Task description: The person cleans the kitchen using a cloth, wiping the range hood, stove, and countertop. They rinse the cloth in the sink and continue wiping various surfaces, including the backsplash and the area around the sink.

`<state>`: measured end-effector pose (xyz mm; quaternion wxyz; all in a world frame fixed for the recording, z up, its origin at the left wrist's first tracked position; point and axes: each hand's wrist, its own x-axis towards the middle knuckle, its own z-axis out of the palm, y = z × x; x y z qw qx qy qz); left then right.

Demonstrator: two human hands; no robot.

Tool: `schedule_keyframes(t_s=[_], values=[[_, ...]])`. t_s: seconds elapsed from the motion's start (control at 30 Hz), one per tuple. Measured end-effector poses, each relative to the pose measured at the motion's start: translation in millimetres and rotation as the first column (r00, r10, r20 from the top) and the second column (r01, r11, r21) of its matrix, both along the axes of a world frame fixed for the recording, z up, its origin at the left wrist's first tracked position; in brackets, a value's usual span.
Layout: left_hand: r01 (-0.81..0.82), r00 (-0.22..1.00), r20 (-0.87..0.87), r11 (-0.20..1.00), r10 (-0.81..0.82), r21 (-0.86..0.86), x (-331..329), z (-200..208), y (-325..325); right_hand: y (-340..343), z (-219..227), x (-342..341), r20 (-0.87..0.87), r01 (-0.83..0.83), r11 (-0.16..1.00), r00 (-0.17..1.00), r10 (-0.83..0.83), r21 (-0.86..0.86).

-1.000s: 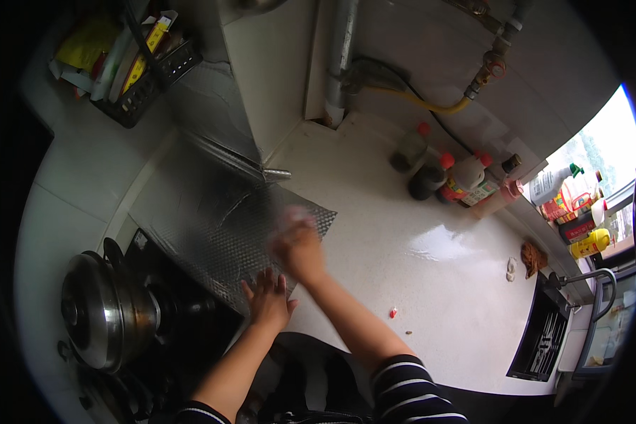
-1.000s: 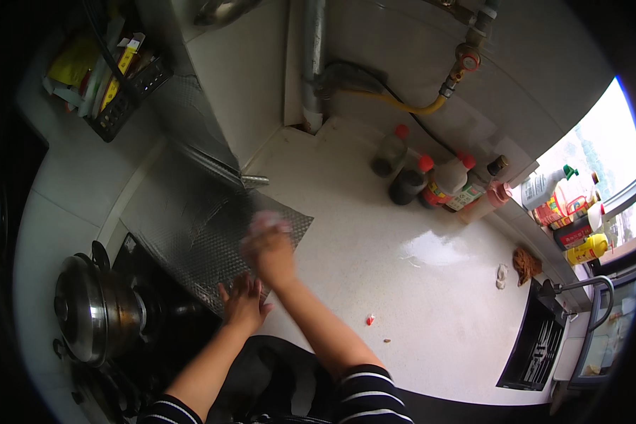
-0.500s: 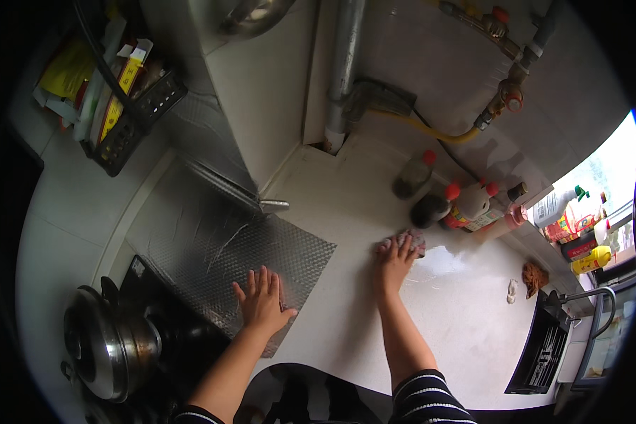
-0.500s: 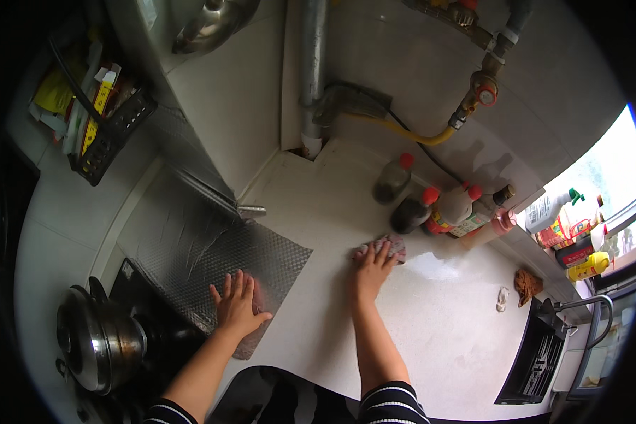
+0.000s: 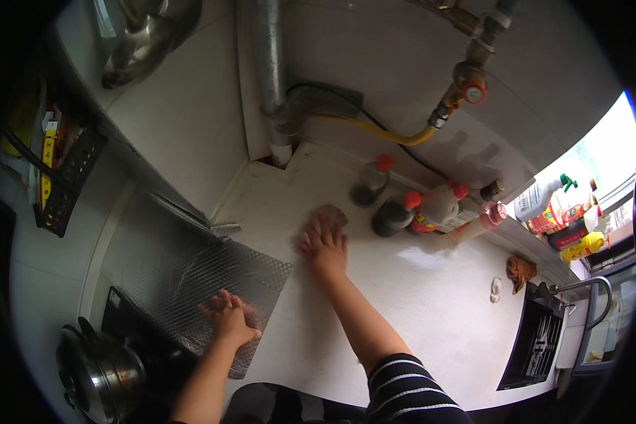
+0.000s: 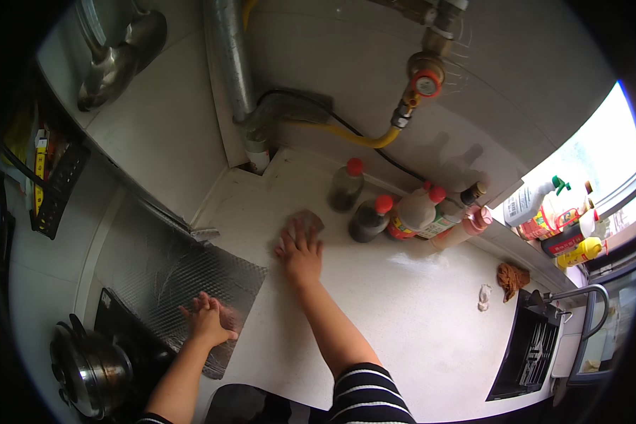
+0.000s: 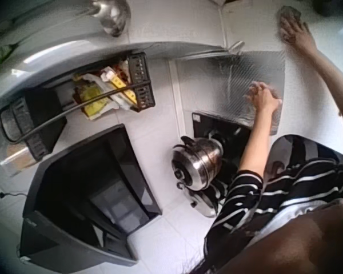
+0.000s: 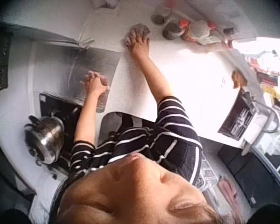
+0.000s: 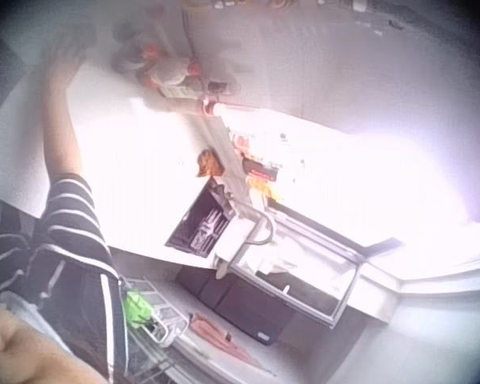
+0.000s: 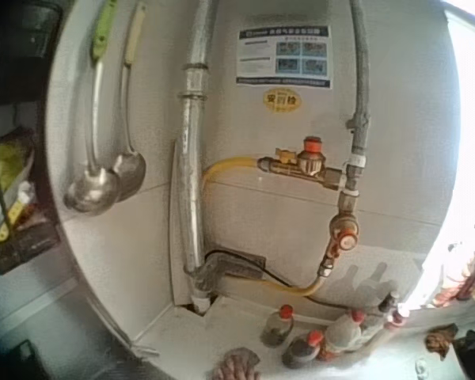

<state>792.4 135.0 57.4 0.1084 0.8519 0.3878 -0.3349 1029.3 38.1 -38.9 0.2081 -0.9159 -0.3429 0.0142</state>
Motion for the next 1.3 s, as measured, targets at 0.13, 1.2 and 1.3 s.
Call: schedule_keyframes(t_s=[0.13, 1.2, 1.3], values=[[0.004, 1.000, -0.003, 1.000, -0.004, 0.028, 2, 4, -2, -133, 2, -4, 0.003, 0.174, 0.975, 0.985, -0.175, -0.136], [0.163, 0.170, 0.978, 0.976, 0.118, -0.146, 351, -81, -106, -107, 30, 86, -0.244, 0.531, 0.664, 0.842, -0.480, 0.526], [0.092, 0.270, 0.958, 0.987, 0.099, -0.128, 353, -66, -114, -117, 27, 93, -0.319, 0.529, 0.684, 0.848, -0.423, 0.502]])
